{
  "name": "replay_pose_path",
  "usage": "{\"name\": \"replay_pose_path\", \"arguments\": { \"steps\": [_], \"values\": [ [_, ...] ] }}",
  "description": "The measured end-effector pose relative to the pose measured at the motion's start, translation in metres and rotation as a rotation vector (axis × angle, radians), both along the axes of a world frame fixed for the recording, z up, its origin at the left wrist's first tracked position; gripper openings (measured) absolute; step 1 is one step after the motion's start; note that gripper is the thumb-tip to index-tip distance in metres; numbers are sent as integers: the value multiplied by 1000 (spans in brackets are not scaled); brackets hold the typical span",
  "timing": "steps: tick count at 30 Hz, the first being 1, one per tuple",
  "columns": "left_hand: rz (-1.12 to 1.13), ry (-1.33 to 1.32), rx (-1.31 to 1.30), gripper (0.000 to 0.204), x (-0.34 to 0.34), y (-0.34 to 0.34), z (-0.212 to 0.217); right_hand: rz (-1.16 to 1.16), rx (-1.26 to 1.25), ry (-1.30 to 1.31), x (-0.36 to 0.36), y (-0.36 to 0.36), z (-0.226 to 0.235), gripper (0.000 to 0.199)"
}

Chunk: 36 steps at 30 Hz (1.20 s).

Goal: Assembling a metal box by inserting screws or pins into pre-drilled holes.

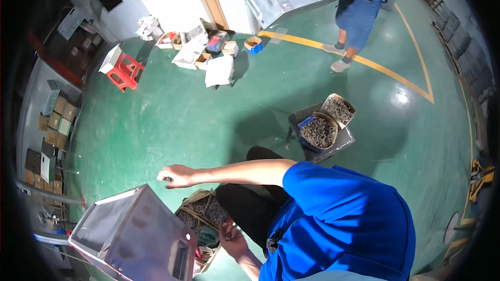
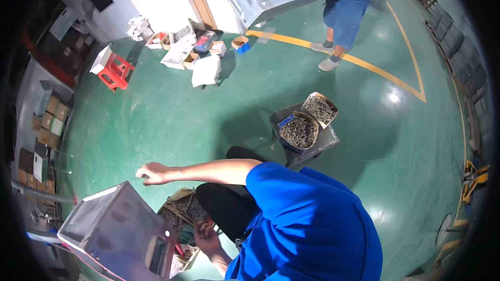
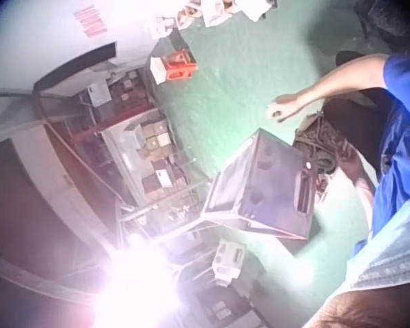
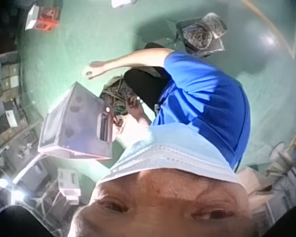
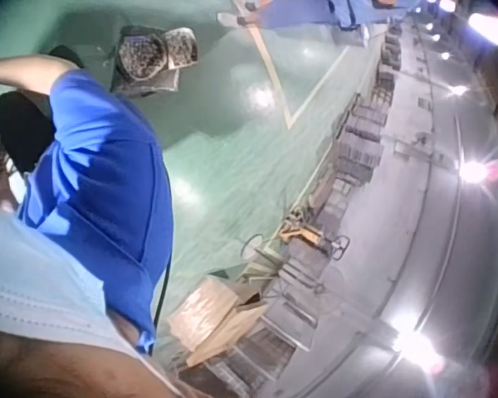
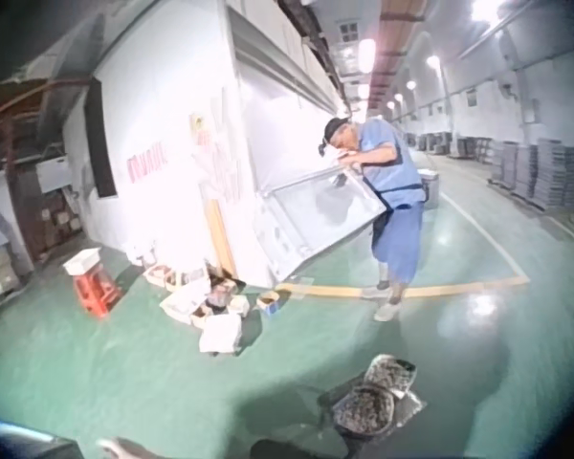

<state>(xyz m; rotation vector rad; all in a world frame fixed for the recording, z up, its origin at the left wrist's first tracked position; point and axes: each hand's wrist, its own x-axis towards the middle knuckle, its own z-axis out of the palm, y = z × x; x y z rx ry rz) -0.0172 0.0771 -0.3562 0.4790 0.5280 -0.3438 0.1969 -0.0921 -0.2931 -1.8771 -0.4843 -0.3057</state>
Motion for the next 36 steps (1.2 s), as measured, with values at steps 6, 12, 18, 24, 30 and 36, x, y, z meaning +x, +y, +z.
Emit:
{"name": "replay_pose_path", "arguments": {
  "steps": [6, 12, 18, 24, 30, 36],
  "values": [
    [-324, 153, -252, 16, -14, -53, -32, -75, -378, 333, -85, -99, -93, 17],
    [-442, 122, -310, 19, 0, -73, -47, -374, -163, 365, -166, -181, -115, 19],
    [-483, 118, -204, 17, 0, -88, -47, -517, -62, 354, -205, -220, -127, 18],
    [-477, 104, -89, 17, -11, -90, -51, -541, -98, 458, -217, -220, -129, 19],
    [-517, 80, -89, 19, -13, -75, -75, -534, -69, 486, -225, -218, -136, 19],
    [-535, 54, 51, 22, -13, -77, -82, -507, -87, 522, -234, -218, -144, 18]
  ]
}}
